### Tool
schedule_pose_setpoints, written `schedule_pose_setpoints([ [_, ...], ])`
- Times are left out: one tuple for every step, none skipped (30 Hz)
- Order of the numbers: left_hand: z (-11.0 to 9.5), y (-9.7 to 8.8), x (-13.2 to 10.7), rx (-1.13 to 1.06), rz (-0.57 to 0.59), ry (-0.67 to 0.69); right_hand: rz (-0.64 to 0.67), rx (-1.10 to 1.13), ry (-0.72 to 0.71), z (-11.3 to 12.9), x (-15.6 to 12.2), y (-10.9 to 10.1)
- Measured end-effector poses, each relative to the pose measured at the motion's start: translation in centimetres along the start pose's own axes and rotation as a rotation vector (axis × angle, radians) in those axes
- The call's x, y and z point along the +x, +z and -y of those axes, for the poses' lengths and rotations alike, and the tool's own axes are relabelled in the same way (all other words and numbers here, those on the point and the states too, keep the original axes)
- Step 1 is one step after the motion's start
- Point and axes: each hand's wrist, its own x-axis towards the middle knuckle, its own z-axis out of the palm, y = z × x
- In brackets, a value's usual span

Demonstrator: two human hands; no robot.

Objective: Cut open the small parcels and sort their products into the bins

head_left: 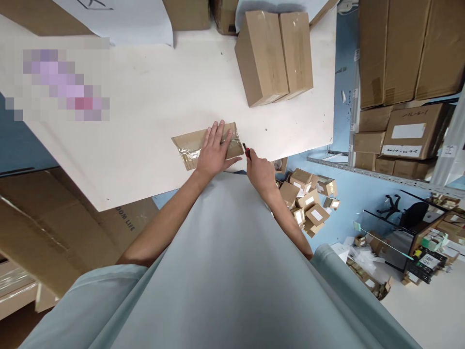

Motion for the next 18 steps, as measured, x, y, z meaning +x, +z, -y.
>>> schedule_pose_setpoints([
  [0.0, 0.0, 0.0, 0.006, 0.007, -0.003, 0.006, 0.013, -0.014, -0.2, 0.1, -0.2],
  [-0.1, 0.0, 0.0, 0.011, 0.012, -0.005, 0.01, 0.025, -0.03, -0.3, 0.3, -0.2],
  [-0.1, 0.0, 0.0, 0.016, 0.014, -0.007, 0.014, 0.034, -0.044, -0.3, 0.5, -0.2],
  [-0.1, 0.1, 0.0, 0.02, 0.013, -0.008, 0.014, 0.04, -0.053, -0.3, 0.8, 0.0],
  [-0.1, 0.2, 0.0, 0.024, 0.009, -0.008, 0.012, 0.042, -0.057, -0.1, 1.2, 0.2],
  [0.0, 0.2, 0.0, 0.029, 0.003, -0.007, 0.007, 0.043, -0.056, 0.1, 1.6, 0.5],
  [0.0, 0.3, 0.0, 0.033, -0.005, -0.005, 0.001, 0.043, -0.054, 0.4, 1.9, 0.8],
  [0.1, 0.3, -0.1, 0.038, -0.011, -0.001, -0.005, 0.044, -0.055, 0.7, 2.3, 1.2],
  [0.2, 0.3, -0.1, 0.043, -0.018, 0.003, -0.007, 0.046, -0.06, 0.8, 2.6, 1.4],
  [0.3, 0.2, -0.1, 0.05, -0.024, 0.003, -0.006, 0.049, -0.072, 0.9, 2.9, 1.6],
  [0.3, 0.2, -0.1, 0.057, -0.03, 0.0, 0.0, 0.052, -0.088, 0.8, 3.2, 1.8],
  [0.4, 0.1, -0.1, 0.063, -0.038, -0.008, 0.011, 0.053, -0.106, 0.5, 3.4, 1.8],
  [0.5, 0.1, 0.0, 0.068, -0.047, -0.019, 0.025, 0.054, -0.126, 0.1, 3.4, 1.8],
  [0.5, 0.1, 0.0, 0.072, -0.057, -0.032, 0.035, 0.054, -0.144, -0.4, 3.4, 1.6],
  [0.6, 0.2, 0.1, 0.073, -0.068, -0.047, 0.039, 0.055, -0.158, -1.0, 3.2, 1.4],
  [0.6, 0.3, 0.2, 0.071, -0.079, -0.062, 0.037, 0.059, -0.167, -1.6, 3.0, 1.1],
  [0.6, 0.4, 0.3, 0.068, -0.09, -0.075, 0.03, 0.069, -0.172, -2.0, 2.7, 0.8],
  [0.5, 0.5, 0.4, 0.063, -0.099, -0.088, 0.016, 0.083, -0.175, -2.4, 2.5, 0.4],
])
